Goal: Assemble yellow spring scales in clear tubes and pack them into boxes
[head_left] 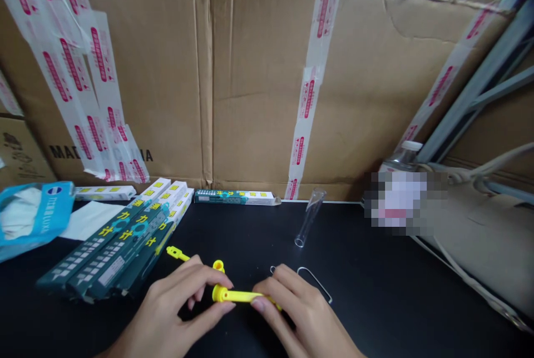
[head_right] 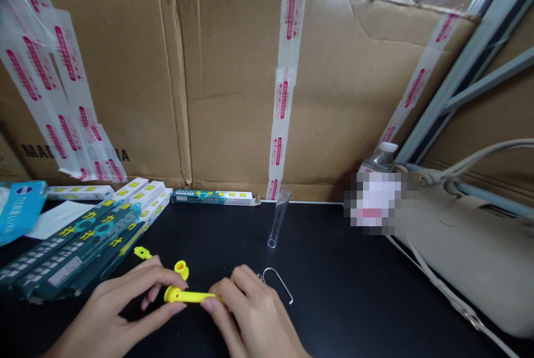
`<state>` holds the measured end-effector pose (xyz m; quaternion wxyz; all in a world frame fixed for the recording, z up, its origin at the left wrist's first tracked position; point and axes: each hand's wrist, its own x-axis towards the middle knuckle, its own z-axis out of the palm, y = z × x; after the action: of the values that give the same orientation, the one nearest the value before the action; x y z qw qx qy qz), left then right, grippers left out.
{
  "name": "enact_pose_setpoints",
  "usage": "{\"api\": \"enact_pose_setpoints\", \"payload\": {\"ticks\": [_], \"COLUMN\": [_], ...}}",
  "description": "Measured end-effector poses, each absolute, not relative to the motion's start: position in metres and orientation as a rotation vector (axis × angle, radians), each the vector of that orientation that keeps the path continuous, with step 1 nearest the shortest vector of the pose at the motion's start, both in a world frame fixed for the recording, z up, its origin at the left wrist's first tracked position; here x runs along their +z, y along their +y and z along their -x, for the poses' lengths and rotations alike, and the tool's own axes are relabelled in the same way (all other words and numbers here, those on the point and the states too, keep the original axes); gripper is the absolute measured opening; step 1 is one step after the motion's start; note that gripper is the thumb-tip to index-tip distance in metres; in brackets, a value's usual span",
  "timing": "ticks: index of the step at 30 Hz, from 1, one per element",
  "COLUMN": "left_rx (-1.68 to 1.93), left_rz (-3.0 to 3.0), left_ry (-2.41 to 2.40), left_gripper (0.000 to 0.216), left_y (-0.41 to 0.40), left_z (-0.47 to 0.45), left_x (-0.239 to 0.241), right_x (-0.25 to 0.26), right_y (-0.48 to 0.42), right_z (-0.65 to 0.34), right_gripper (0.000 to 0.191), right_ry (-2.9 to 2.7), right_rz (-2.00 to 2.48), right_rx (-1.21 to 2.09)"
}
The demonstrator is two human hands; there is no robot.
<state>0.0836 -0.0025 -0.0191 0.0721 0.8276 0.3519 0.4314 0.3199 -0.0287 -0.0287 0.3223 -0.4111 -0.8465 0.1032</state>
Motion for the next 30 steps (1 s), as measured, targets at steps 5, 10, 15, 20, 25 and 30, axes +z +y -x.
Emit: {"api": "enact_pose_setpoints", "payload": {"ticks": [5,10,15,20,25,30], "left_rx": [1.285,1.284,1.198,1.163,1.168,1.166], "left_rz": [-2.473,-2.456,-2.444,-2.478,-2.472,-2.395], "left_ry": [1.056,1.072,1.085,1.018,1.017,1.069], "left_gripper": [0.007,0.007,0.015,0.024,0.02,0.012], "left_y": [-0.004,-0.007,-0.01,-0.012,-0.011,-0.01], "left_z": [-0.083,-0.083,-0.081,-0.079,-0.081,-0.083], "left_x": [-0.02,-0.02,-0.013,-0.006,-0.009,-0.018], "right_x": [-0.029,-0.026,-0.023,-0.026,-0.026,-0.023], "right_y": [-0.029,-0.03,-0.029,-0.03,-0.03,-0.029], "right_z": [-0.32,-0.319,-0.319,-0.322,-0.321,-0.318], "right_gripper": [0.043,0.043,0.041,0.037,0.036,0.033], "right_ry": [-2.219,-2.208,-2.144,-2.042,-2.043,-2.072], "right_rz": [1.076,1.061,1.055,1.139,1.137,1.133], "right_rx": [0.276,0.285,0.268,0.393,0.4,0.365]}}
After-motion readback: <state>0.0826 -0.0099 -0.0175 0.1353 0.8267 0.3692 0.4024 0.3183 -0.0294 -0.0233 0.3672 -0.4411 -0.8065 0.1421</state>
